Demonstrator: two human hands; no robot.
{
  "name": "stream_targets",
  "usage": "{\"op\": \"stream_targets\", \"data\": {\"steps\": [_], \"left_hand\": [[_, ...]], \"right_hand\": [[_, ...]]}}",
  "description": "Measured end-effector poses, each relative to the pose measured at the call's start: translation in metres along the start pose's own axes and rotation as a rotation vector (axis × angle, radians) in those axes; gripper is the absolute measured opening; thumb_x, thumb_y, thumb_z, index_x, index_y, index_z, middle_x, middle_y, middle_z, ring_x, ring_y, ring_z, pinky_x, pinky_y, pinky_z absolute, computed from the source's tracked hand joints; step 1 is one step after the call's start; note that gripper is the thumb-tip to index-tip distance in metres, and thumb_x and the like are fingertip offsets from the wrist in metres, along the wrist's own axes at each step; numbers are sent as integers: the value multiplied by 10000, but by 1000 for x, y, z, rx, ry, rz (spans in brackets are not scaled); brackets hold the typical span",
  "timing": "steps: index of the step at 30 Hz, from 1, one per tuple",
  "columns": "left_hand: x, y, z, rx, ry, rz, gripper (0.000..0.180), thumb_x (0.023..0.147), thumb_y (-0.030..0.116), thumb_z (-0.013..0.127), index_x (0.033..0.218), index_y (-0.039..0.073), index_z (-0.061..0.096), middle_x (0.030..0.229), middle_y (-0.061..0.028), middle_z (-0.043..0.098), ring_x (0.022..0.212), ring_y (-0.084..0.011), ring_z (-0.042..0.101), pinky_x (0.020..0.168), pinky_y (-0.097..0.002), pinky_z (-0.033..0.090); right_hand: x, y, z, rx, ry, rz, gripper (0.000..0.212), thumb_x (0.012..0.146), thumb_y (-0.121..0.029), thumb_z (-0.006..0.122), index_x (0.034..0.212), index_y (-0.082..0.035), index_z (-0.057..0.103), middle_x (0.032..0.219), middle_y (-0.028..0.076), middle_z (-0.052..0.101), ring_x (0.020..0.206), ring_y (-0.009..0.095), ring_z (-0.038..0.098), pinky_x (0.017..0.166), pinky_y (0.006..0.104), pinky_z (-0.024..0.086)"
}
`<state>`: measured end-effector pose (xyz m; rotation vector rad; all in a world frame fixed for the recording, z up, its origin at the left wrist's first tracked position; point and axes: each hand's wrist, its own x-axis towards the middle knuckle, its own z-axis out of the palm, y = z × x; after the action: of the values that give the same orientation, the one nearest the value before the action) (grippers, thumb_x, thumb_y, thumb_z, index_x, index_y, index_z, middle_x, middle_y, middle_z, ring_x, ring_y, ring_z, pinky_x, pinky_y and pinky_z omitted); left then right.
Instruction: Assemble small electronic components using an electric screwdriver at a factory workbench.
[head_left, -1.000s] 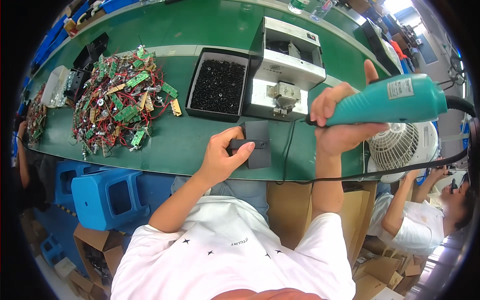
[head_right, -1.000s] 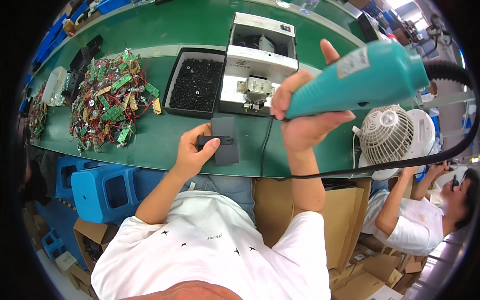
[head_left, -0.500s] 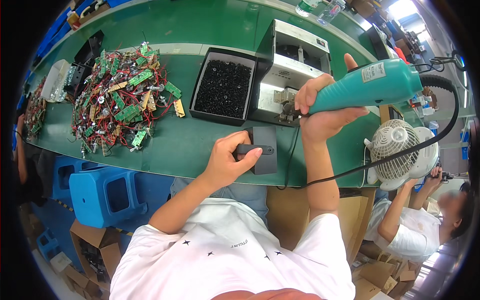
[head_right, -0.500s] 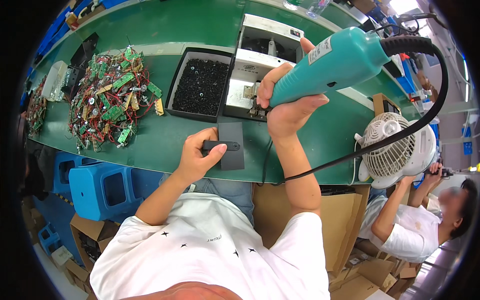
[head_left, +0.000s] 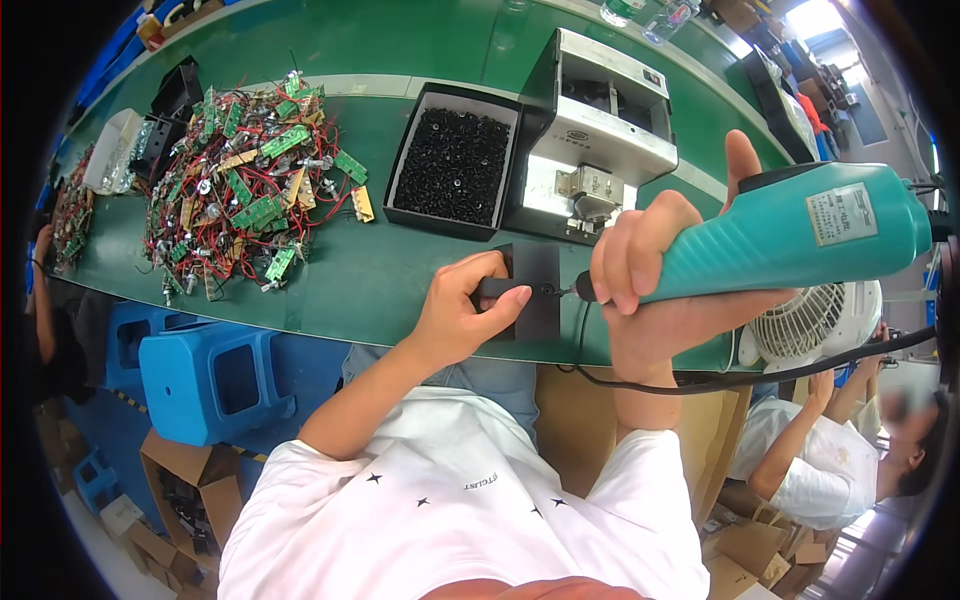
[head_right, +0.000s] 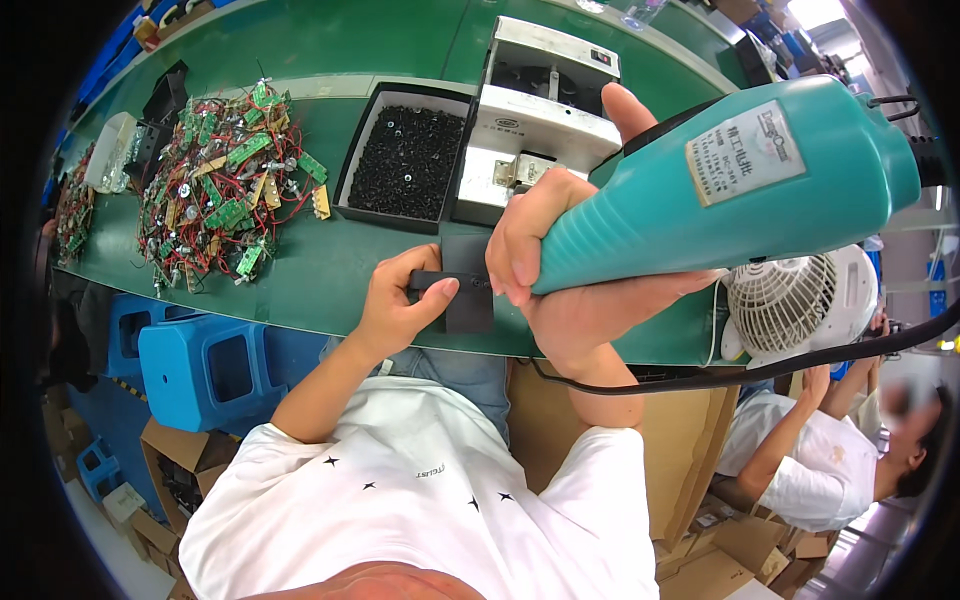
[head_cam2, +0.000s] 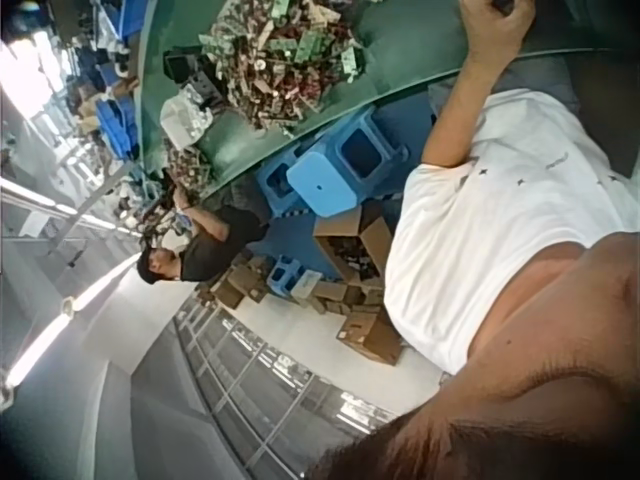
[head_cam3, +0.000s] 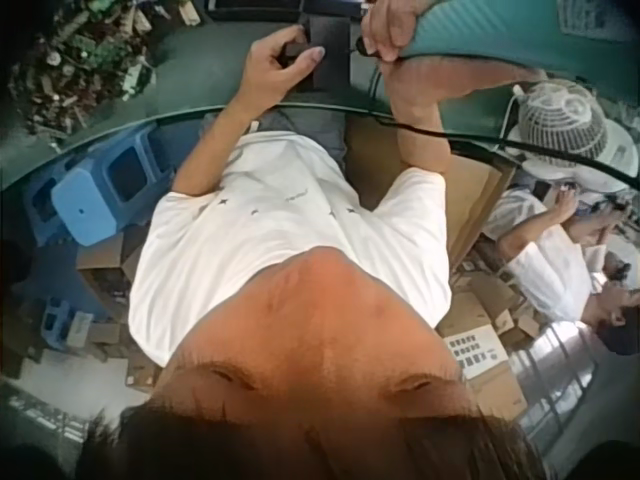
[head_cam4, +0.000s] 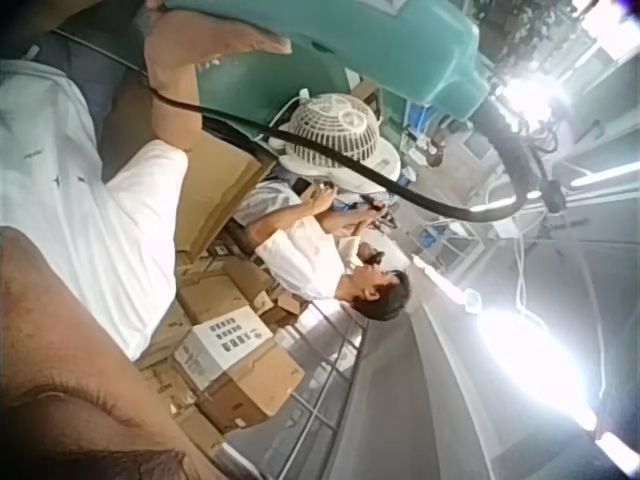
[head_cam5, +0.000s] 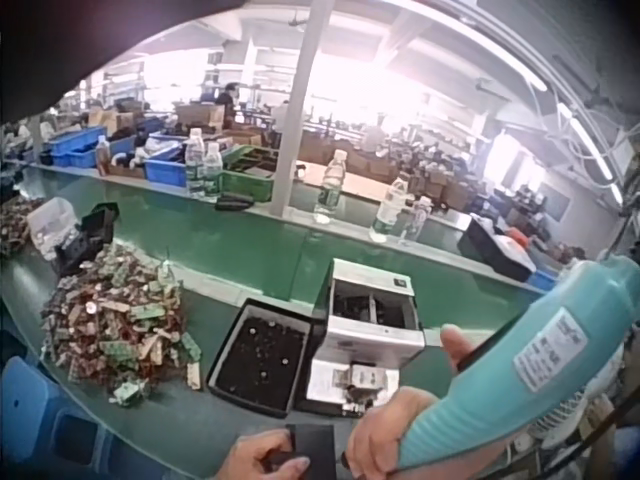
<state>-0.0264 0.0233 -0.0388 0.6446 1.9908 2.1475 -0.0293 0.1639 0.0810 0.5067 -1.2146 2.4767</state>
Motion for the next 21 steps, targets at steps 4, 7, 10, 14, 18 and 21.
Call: {"op": "stream_targets", "data": {"steps": [4,7,10,14,18,21], "left_hand": [[0,0,0,-1,-8,-5,238,768,71,653,658,32,445,616,-2,427,531,-106,347,495,-232,304],[0,1,2,8,2,-2,241,772,64,647,645,31,445,602,1,420,526,-102,342,492,-231,299],[-2,-1,0,15,-9,-7,234,762,76,663,663,31,454,616,-1,428,536,-107,353,497,-234,309],[-6,-3,-4,36,-53,-25,249,727,118,717,732,33,483,673,-12,457,571,-123,393,513,-242,343],[-8,7,6,231,79,250,458,630,198,807,913,31,489,829,-53,488,681,-171,458,578,-265,407],[-5,-1,9,266,-3,402,733,528,263,864,1072,24,435,963,-96,478,799,-227,491,689,-314,453]], "right_hand": [[-2,5,-1,23,-1,19,911,747,-853,267,1348,-171,320,479,23,441,304,100,331,269,237,264],[-4,5,-2,-44,0,73,907,736,-862,266,1306,-160,341,482,27,449,304,106,332,276,237,267],[-5,7,-3,-123,-34,98,904,729,-867,267,1278,-154,350,486,32,456,306,110,334,281,237,269],[-10,10,-6,-283,-133,118,895,719,-874,271,1235,-148,359,491,42,469,313,116,338,292,238,272],[-8,10,-15,-169,-297,133,804,793,-799,297,1226,-123,350,500,64,481,332,118,345,312,248,287],[-6,9,-17,61,-364,231,648,879,-594,310,1213,-40,355,512,93,488,352,125,354,335,251,308]]}}
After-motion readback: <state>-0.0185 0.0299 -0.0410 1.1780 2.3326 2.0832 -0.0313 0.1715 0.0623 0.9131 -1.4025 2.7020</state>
